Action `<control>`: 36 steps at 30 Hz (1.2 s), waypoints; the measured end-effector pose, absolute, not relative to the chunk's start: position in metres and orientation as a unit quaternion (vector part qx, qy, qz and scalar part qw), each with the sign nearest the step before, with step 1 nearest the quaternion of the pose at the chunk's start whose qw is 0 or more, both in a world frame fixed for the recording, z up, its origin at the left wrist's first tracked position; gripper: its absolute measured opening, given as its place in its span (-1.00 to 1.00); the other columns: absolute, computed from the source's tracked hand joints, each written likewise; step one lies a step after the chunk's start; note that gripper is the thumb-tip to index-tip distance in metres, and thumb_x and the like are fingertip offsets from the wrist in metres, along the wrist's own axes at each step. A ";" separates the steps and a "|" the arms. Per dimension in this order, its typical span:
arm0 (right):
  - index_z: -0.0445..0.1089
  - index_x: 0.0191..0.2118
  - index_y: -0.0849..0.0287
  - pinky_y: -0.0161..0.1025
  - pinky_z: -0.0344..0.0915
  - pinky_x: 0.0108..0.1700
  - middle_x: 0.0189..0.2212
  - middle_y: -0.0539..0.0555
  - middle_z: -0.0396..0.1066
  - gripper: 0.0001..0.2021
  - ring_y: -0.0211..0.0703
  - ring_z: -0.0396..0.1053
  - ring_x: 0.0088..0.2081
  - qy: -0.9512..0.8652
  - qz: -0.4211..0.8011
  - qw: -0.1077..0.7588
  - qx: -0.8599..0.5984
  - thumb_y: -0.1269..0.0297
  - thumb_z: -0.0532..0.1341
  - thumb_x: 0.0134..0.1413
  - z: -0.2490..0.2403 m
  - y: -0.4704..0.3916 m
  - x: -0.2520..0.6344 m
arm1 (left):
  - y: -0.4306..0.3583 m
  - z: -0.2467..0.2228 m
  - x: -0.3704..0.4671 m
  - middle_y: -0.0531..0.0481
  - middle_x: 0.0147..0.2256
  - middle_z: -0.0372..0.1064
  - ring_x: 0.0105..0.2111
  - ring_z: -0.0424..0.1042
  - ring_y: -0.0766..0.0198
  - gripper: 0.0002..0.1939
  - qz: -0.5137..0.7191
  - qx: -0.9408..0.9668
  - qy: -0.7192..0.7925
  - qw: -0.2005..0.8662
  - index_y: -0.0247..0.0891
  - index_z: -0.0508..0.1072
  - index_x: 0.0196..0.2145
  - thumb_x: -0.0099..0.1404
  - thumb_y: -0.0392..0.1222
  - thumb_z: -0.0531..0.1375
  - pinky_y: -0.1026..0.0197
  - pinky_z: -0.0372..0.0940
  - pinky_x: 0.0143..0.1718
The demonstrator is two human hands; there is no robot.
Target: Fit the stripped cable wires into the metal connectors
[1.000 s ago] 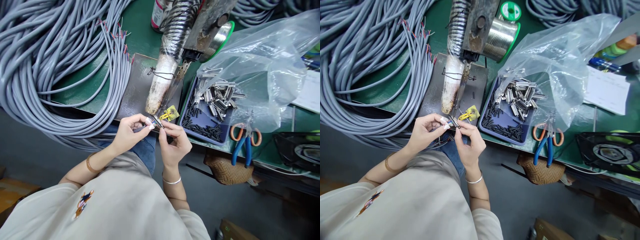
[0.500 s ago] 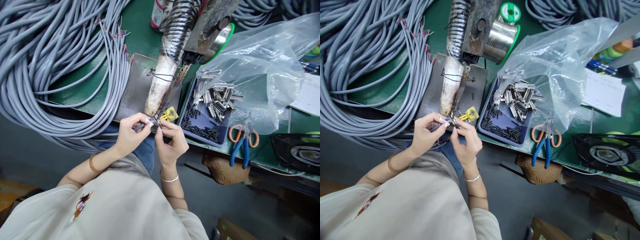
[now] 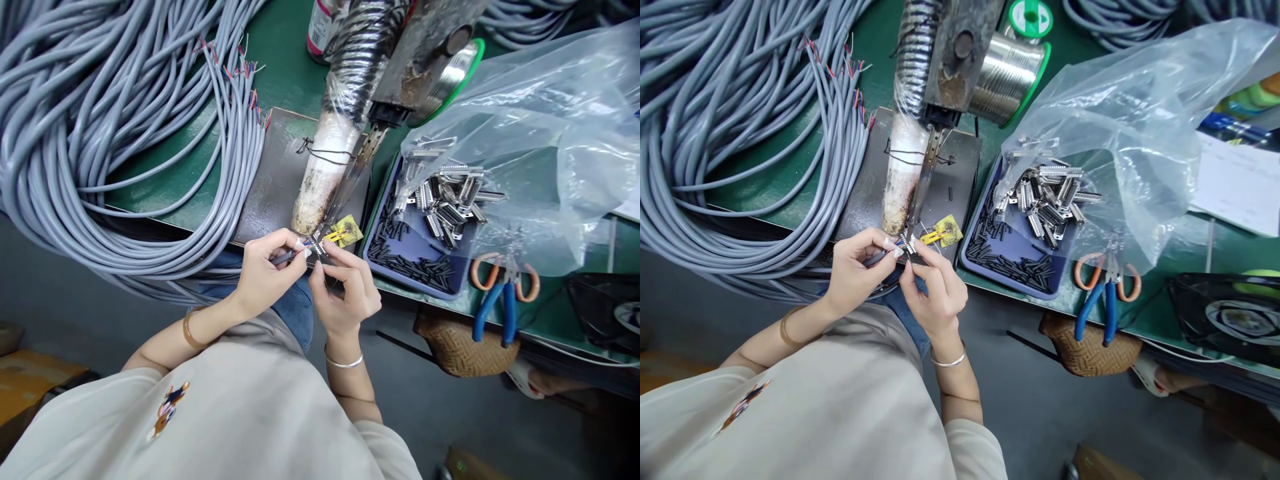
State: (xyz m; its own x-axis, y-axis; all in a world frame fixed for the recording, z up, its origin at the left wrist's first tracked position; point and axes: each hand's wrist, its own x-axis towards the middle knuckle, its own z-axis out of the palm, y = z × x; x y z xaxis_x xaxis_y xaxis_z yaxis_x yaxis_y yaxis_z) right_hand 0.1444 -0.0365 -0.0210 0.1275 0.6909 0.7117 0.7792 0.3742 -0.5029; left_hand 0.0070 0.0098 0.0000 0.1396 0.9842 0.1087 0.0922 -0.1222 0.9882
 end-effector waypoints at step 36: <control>0.39 -0.27 0.05 -0.22 0.59 -0.16 -0.15 0.03 0.64 -0.82 -0.16 0.63 -0.15 -0.638 0.008 0.519 -0.569 0.46 0.37 0.17 -0.016 -0.030 0.146 | 0.012 -0.003 0.002 0.06 -0.44 0.43 -0.55 0.23 0.44 -0.89 0.506 0.666 0.401 0.374 -0.25 0.48 -0.39 0.32 -0.35 0.28 0.37 0.16 -0.51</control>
